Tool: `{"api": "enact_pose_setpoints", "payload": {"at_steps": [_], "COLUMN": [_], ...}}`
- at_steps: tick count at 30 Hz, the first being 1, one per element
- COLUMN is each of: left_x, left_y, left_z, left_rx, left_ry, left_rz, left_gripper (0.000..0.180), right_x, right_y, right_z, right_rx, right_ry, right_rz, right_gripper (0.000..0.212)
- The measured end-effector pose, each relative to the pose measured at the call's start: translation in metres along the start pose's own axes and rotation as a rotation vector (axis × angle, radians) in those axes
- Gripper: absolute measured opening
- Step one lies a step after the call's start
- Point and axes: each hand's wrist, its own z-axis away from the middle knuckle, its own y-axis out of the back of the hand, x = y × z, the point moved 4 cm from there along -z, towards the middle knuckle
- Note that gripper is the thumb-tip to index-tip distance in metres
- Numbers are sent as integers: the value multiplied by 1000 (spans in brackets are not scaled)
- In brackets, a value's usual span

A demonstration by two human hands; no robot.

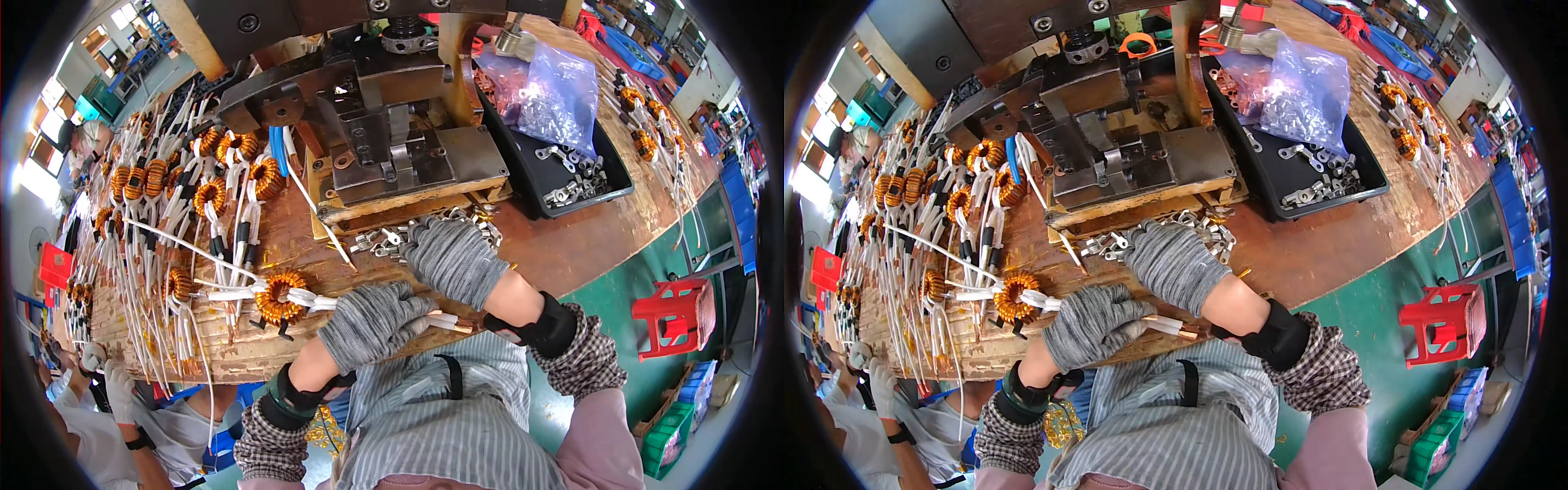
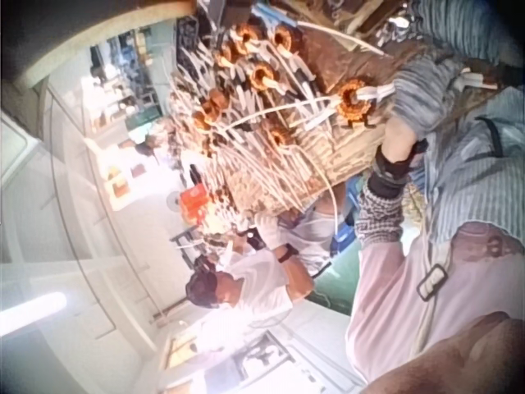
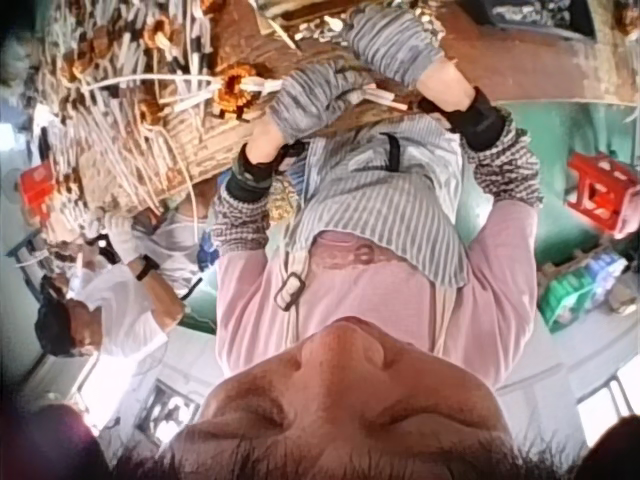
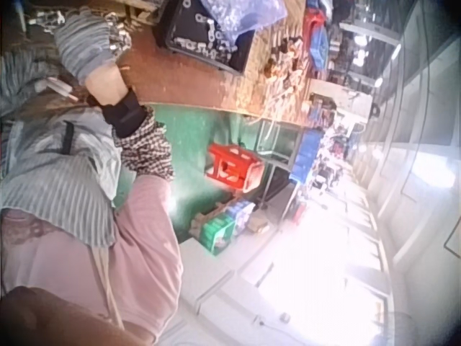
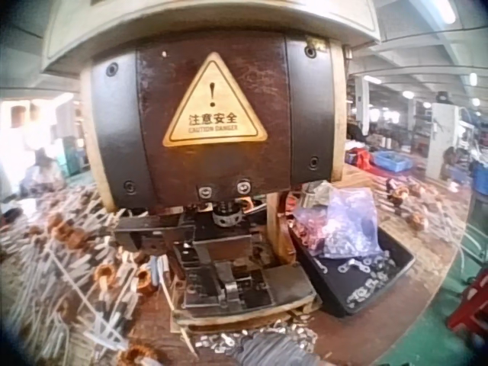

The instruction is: Assembling copper coils with plastic housings and crimping metal terminals onto wires using a press machine.

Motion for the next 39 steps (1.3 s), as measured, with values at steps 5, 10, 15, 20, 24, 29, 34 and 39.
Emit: {"api": "enact_pose_setpoints", "payload": {"at_steps": [5,10,15,20,24,29,34,39], "left_x": [0,0,4,-1,1,2,-4,-5], "left_y": [-8,-15,-20,-25,-24,-15,-3,4], "left_z": [-3,-6,-7,-5,-7,-4,-6,-13], "left_rx": [-158,-144,-186,-170,-179,-114,30,-9], "left_ry": [33,-47,-18,8,17,8,12,81], "left_rz": [-9,-120,-205,-188,-123,6,180,223], "left_gripper": [28,23,20,24,26,26,24,19], "right_x": [7,0,9,3,-6,1,27,4], "right_y": [-13,-5,-17,-8,-10,2,29,19], "right_z": [4,-3,1,-2,-7,-3,51,91], "right_rx": [-38,-208,-68,21,44,229,213,137], "right_ry": [-7,-140,-57,0,16,25,-307,-243], "right_rz": [8,49,46,-126,-47,-237,-924,-900], "right_gripper": [20,20,18,19,22,22,17,21]}}
